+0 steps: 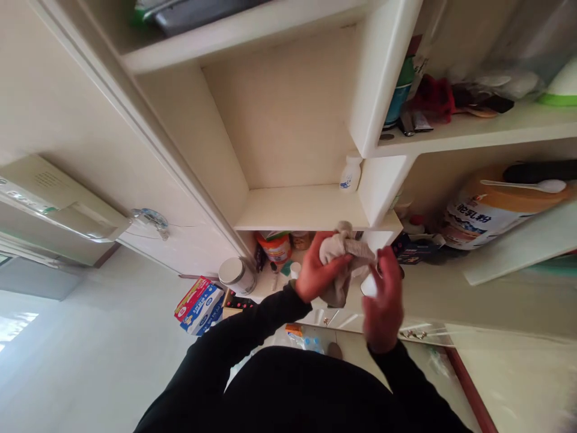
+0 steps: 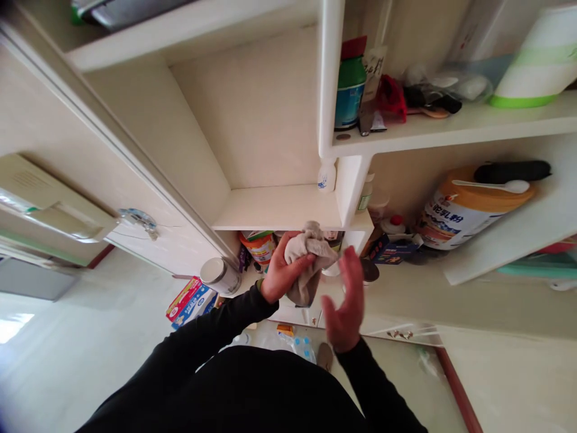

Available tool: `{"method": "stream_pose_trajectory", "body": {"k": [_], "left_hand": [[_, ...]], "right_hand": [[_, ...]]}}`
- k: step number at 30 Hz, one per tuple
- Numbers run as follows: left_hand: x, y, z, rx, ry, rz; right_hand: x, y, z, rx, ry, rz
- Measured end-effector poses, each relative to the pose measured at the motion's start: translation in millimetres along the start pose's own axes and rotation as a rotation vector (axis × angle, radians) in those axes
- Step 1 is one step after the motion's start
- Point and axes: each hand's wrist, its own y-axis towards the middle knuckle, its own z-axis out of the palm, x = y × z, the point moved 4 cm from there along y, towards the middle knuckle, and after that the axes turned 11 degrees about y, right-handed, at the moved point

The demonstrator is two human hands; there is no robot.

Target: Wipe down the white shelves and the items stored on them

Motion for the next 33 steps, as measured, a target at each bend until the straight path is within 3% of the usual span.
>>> {"method": "stream_pose_trajectory", "body": {"k": [2,4,7,8,11,13,16,20,26,29,33], "left_hand": [[-8,-5,4.7,0.006,-0.183,-0.069],[-17,-3,5.1,0.141,-0.286,-0.079],[-22,14,-19.6,0.341,-0.039,-0.014],[-20,22,-36.7,0.32,0.142,0.029],[-16,52,-104.9,-0.069,0.654,0.198],[-12,67,-144.7,-0.314,0.919,0.288],[-3,82,-178.2,-0.447,1.13,0.357],[9,89,-182.2,-0.449,1.269,0.337],[12,86,-174.0,-0.437,1.295,0.317],[11,86,-174.5,-0.428,1.282,0.31],[10,85,-173.3,-0.456,1.265,0.312]], "right_hand": [[19,-6,21,0.043,-0.046,-0.075],[29,7,30,0.021,-0.113,-0.137],[33,56,28,0.028,-0.237,-0.164],[33,74,26,0.068,-0.293,-0.16],[30,115,24,0.277,-0.486,-0.17],[25,125,29,0.457,-0.581,-0.205],[14,128,37,0.611,-0.656,-0.254],[-6,149,49,0.647,-0.717,-0.217],[-40,191,65,0.557,-0.724,-0.127],[-41,190,65,0.524,-0.716,-0.128],[-22,170,63,0.578,-0.675,-0.197]]}}
